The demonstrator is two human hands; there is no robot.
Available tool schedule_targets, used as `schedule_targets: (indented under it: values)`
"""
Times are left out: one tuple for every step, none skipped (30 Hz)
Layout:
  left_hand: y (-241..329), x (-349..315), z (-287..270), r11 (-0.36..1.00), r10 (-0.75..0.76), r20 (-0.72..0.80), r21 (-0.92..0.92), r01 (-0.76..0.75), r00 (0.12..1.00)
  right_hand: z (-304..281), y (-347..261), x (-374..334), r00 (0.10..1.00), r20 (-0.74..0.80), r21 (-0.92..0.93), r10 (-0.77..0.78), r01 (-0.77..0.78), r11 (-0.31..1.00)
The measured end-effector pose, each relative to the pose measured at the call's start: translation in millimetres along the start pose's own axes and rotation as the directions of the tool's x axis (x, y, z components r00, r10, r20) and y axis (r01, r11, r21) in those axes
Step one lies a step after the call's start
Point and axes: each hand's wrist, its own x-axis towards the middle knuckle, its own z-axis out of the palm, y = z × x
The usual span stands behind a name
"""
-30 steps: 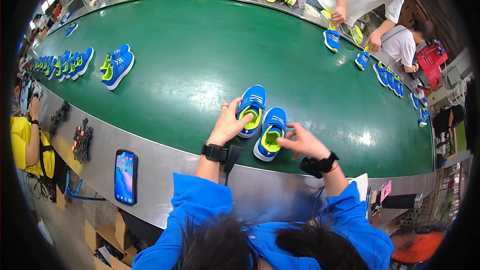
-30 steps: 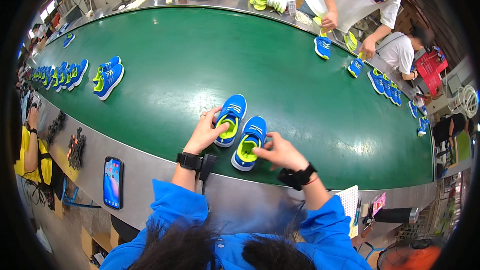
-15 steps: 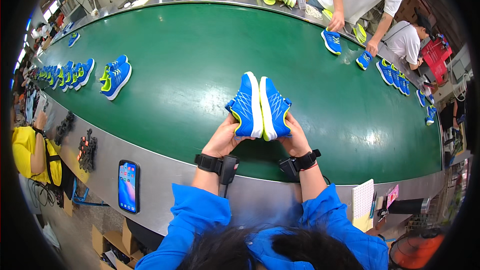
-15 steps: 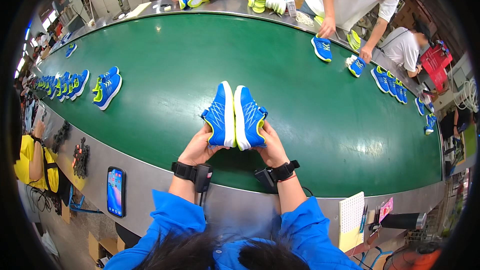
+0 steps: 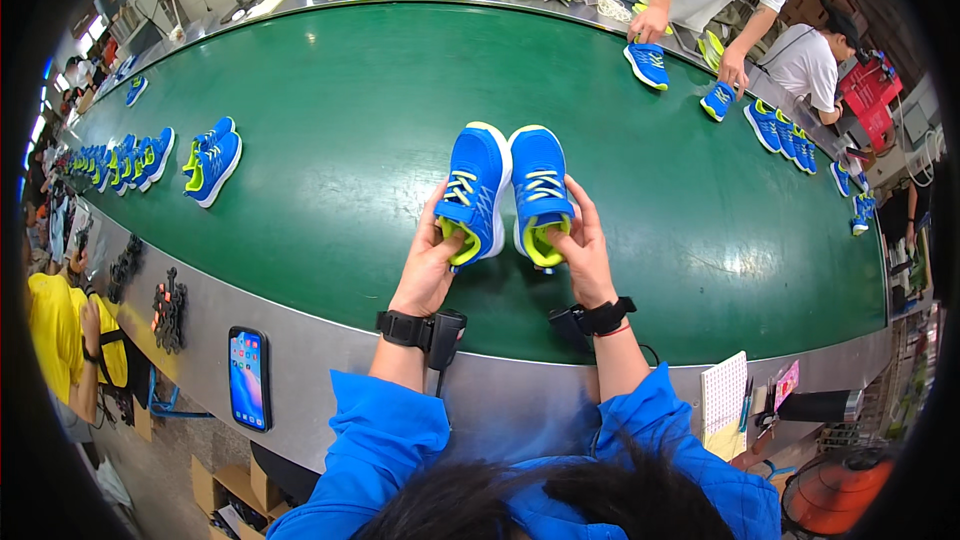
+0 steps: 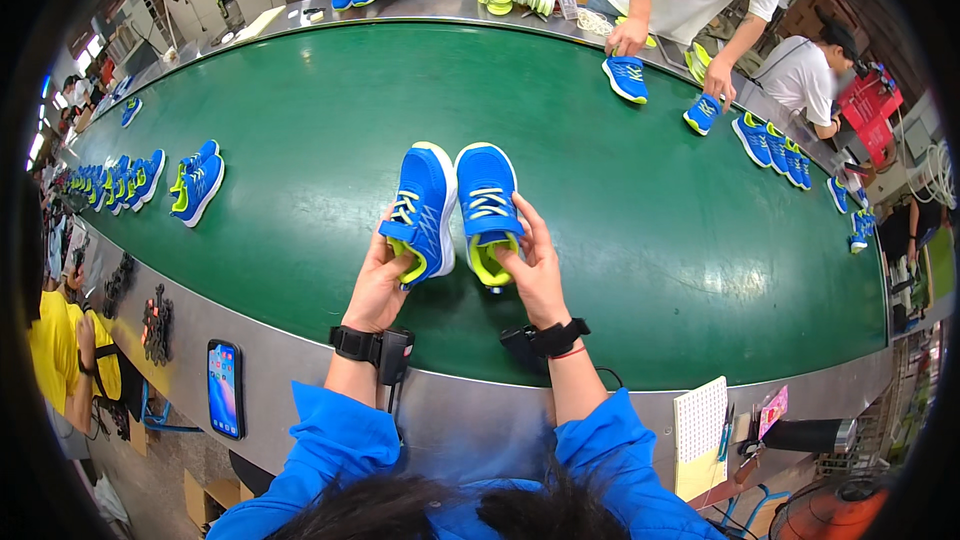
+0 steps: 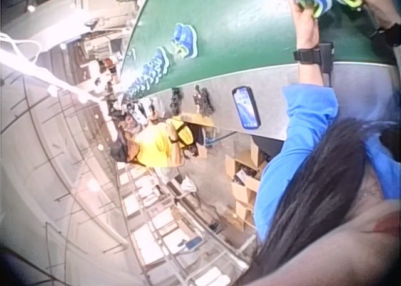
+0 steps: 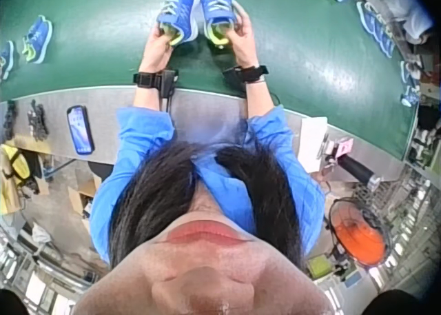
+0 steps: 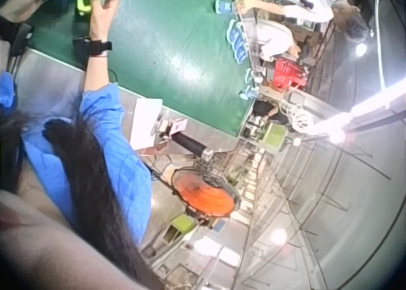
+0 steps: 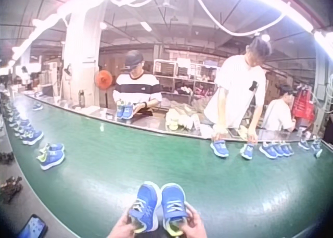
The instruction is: The person picks up pairs of blue and neon-green sneakers from a green conveyor belt, aligns them, and places them back on the belt. The process is repeated for multiple pairs while other workers handle shoes in the background.
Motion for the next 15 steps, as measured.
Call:
schedule_targets:
  values:
    - [-0.7,1.5,-1.3,0.995,0.066,0.017,0.075,-0.067,0.998,-0.1,-0.3,-0.7,0.994,-0.025,-0.201,-0.107,0.1,0.974]
    - [-2.0,3.5,-4.4,0.98,0.129,0.039,0.148,-0.133,0.991,-0.6,-0.8,-2.5,0.976,-0.028,-0.396,-0.215,0.187,0.899]
    - [-2.5,4.7,-7.2,0.954,0.193,0.062,0.22,-0.202,0.979,0.6,-0.4,-3.7,0.948,-0.006,-0.571,-0.319,0.259,0.779]
    - [-6.7,7.4,-4.6,0.881,0.348,-0.002,0.344,-0.326,0.938,2.3,1.1,-4.1,0.944,-0.091,-0.534,-0.316,0.222,0.816]
    - [-7.5,7.3,-4.6,0.76,0.453,0.02,0.514,-0.398,0.891,3.5,0.8,-4.5,0.933,-0.106,-0.555,-0.343,0.231,0.799]
    - [-9.4,6.6,-5.0,0.605,0.545,0.061,0.662,-0.443,0.836,3.7,0.5,-5.5,0.922,-0.119,-0.576,-0.368,0.238,0.782]
    - [-10.7,5.8,-4.6,0.422,0.622,0.119,0.782,-0.459,0.774,3.8,0.6,-6.0,0.91,-0.132,-0.596,-0.393,0.244,0.765]
    - [-13.1,6.0,-1.7,0.451,0.653,0.082,0.756,-0.474,0.753,2.6,1.7,-5.9,0.901,-0.118,-0.658,-0.418,0.245,0.712]
    - [-14.0,5.4,0.2,0.427,0.639,0.086,0.787,-0.445,0.764,-0.6,1.8,-5.9,0.89,-0.104,-0.719,-0.444,0.241,0.652]
    - [-14.4,4.4,1.7,0.4,0.625,0.089,0.816,-0.416,0.776,-2.4,1.5,-6.0,0.879,-0.088,-0.774,-0.468,0.236,0.588]
    - [-15.2,3.5,2.7,0.372,0.61,0.09,0.844,-0.386,0.787,-2.9,0.5,-7.3,0.905,-0.1,-0.787,-0.413,0.181,0.589]
    - [-15.6,3.1,2.4,0.374,0.597,0.067,0.858,-0.352,0.799,-0.2,-2.3,-9.4,0.927,-0.116,-0.799,-0.356,0.126,0.588]
    - [-16.3,2.8,1.8,0.376,0.583,0.043,0.871,-0.317,0.811,2.1,-3.5,-10.7,0.945,-0.132,-0.809,-0.298,0.071,0.583]
    - [-16.9,2.8,0.7,0.377,0.57,0.019,0.882,-0.282,0.822,3.6,-2.4,-10.9,0.955,-0.13,-0.804,-0.267,0.056,0.592]
    - [-18.4,3.1,0.8,0.374,0.566,0.011,0.888,-0.269,0.824,2.8,-0.7,-11.1,0.963,-0.128,-0.798,-0.237,0.042,0.601]
